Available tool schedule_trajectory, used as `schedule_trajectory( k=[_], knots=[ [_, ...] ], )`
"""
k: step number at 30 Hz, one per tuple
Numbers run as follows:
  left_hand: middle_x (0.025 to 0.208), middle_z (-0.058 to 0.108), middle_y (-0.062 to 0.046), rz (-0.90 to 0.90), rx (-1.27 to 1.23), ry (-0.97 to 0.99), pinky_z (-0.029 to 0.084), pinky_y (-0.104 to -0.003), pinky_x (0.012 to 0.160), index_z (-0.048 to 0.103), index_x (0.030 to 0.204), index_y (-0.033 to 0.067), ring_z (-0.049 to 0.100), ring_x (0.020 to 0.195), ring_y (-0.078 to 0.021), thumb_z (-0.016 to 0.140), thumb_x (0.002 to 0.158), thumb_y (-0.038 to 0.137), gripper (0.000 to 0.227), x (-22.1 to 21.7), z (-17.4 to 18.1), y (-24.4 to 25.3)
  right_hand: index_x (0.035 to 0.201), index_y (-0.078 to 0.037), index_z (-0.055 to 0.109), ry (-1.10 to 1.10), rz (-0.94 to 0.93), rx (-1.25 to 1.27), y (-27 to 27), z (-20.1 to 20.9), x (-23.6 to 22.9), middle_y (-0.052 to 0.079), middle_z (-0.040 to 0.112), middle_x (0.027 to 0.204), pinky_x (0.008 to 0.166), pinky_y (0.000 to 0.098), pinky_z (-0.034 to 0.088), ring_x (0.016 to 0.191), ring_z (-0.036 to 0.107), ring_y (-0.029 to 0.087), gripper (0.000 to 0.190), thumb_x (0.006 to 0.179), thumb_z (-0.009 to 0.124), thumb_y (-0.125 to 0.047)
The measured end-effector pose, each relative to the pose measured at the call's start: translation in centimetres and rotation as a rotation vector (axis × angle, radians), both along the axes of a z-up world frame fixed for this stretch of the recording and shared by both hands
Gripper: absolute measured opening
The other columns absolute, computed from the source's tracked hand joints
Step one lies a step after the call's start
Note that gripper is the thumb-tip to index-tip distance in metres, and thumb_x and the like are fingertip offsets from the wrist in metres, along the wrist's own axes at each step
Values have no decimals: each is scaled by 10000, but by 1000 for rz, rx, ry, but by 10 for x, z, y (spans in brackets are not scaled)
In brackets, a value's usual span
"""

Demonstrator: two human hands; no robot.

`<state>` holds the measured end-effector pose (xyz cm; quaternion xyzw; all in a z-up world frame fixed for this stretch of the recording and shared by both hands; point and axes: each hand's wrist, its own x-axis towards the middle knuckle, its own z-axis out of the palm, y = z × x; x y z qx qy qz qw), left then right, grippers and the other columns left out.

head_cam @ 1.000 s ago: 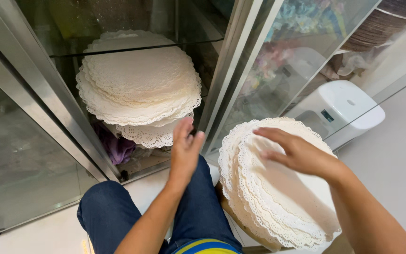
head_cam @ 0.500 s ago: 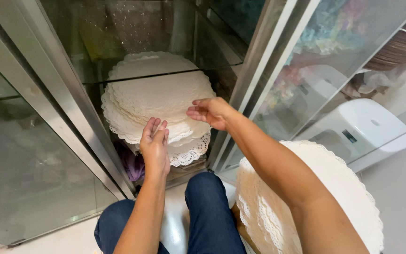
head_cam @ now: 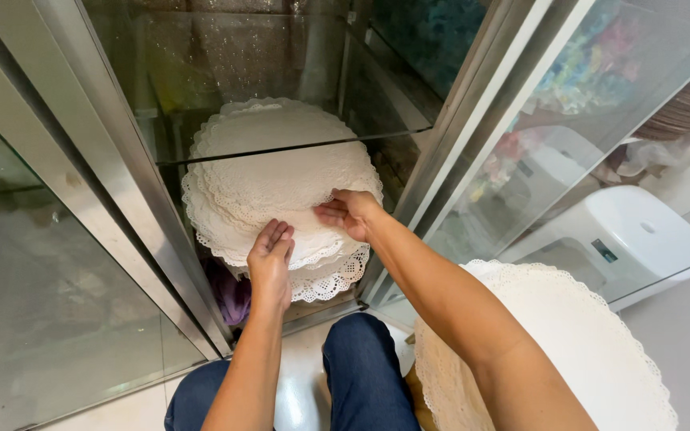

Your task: The person sits on the floor and stacks white, round, lace-edged doilies into a glass display cabinet. They repeatedly pick up doilies from a pile on their lap and place them onto a growing stack inside the cabinet.

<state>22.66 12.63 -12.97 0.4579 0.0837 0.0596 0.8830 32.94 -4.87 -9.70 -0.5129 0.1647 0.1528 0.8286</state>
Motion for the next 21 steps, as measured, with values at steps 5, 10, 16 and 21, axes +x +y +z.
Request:
schedule_trajectory(
  k=[5, 10, 16, 21],
  knots=[
    [1459, 478, -264, -12, 9, 15, 376, -480, 1134, 409, 1499, -31, 476, 1399, -353, 567, 947, -16, 575, 4, -5, 0, 1316, 64, 447, -8, -38, -2, 13, -4, 6, 266, 586, 1207, 865, 526, 610, 1061, 689, 410, 455, 1010, 599, -236],
    [1482, 450, -277, -38, 19, 10, 344, -481, 1157, 375, 1517, -34, 452, 1413, -360, 570, 986, 42, 571, 7, -6, 1, 1145, 26, 558, 26, -20, -69, 26, -1, 10, 151, 647, 986, 734, 482, 651, 866, 746, 294, 379, 979, 640, -304],
    [1476, 450, -260, -43, -110, 52, 308, -512, 1180, 344, 1530, -6, 451, 1412, -382, 555, 1042, 229, 581, -2, 11, 7, 1071, 20, 598, 76, -55, -76, 29, -14, 21, 116, 659, 900, 669, 517, 659, 749, 741, 261, 314, 960, 660, -267],
    [1416, 406, -305, -12, -219, 52, 282, -571, 1185, 105, 1571, 135, 444, 1386, -471, 530, 1023, 492, 779, -5, 23, 10, 983, -51, 600, 48, -79, -176, 18, 16, -2, 37, 569, 762, 695, 533, 664, 656, 702, 221, 212, 921, 640, -249]
  ],
)
